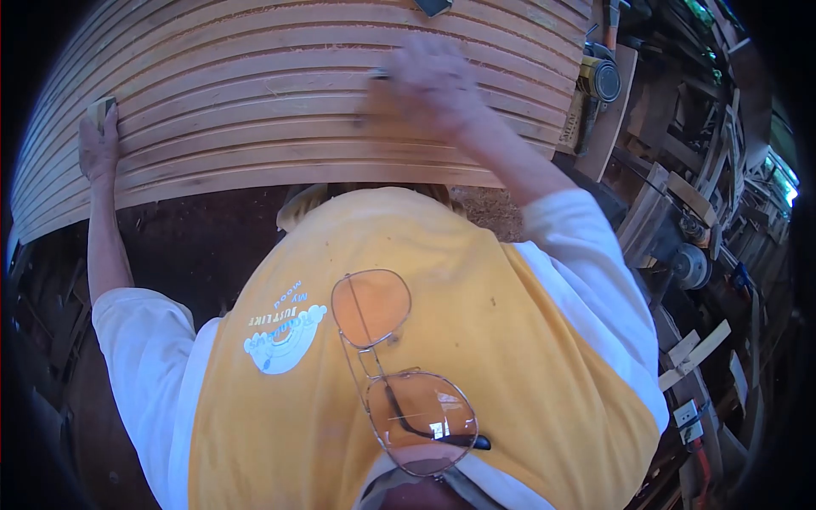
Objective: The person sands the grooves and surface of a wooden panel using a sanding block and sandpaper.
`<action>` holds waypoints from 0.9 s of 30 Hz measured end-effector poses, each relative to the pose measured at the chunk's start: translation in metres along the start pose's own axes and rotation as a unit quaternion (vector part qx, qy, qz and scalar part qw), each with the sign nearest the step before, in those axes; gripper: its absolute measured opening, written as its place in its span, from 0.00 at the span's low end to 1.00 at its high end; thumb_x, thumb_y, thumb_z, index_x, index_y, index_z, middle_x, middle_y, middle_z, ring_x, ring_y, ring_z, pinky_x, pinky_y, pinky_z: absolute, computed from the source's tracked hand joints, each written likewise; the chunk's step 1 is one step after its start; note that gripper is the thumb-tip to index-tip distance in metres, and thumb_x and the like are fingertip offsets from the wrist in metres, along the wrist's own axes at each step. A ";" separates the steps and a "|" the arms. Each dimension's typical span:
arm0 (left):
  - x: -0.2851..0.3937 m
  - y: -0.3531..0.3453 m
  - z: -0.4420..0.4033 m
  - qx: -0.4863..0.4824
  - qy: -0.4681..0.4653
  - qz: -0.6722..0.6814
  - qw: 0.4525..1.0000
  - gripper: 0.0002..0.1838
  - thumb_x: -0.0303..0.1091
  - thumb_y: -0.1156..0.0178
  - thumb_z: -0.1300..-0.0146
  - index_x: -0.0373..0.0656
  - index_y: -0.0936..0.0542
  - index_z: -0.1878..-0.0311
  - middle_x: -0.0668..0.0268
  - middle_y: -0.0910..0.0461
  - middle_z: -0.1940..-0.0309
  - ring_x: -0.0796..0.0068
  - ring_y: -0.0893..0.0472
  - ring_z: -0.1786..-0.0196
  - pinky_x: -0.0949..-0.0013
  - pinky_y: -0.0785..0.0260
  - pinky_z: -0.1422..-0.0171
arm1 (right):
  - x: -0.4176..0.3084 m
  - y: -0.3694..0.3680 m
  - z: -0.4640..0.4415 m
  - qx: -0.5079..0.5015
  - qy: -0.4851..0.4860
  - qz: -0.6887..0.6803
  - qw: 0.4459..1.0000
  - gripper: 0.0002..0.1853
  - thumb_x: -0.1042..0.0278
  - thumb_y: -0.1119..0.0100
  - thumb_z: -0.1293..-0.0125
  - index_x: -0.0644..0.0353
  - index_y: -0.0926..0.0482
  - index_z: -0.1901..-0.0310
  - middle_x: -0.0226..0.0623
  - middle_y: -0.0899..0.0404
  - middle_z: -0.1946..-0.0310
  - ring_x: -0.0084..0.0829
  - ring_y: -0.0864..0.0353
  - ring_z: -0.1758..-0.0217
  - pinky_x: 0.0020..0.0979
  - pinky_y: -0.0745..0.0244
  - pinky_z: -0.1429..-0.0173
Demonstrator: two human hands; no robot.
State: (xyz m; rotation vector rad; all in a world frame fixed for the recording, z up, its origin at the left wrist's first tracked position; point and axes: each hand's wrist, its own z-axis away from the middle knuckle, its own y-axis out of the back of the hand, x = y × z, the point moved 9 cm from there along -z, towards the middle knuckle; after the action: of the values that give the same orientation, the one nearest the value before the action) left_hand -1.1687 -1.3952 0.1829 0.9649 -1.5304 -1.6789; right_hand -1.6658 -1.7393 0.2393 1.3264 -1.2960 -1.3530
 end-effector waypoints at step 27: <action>0.038 0.034 0.019 0.085 -0.065 0.078 0.991 0.33 0.66 0.40 0.32 0.39 0.22 0.50 0.45 0.16 0.52 0.42 0.17 0.46 0.45 0.26 0.42 | -0.255 -0.061 -0.258 -0.064 -0.040 -0.249 0.966 0.20 0.59 0.35 0.35 0.62 0.23 0.48 0.47 0.18 0.54 0.48 0.18 0.51 0.46 0.24 0.47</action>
State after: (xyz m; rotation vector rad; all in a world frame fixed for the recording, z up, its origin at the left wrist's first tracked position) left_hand -1.2049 -1.4209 0.2139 0.8109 -1.8111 -1.5453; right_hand -1.3770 -1.5117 0.2382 1.5843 -0.9350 -1.8142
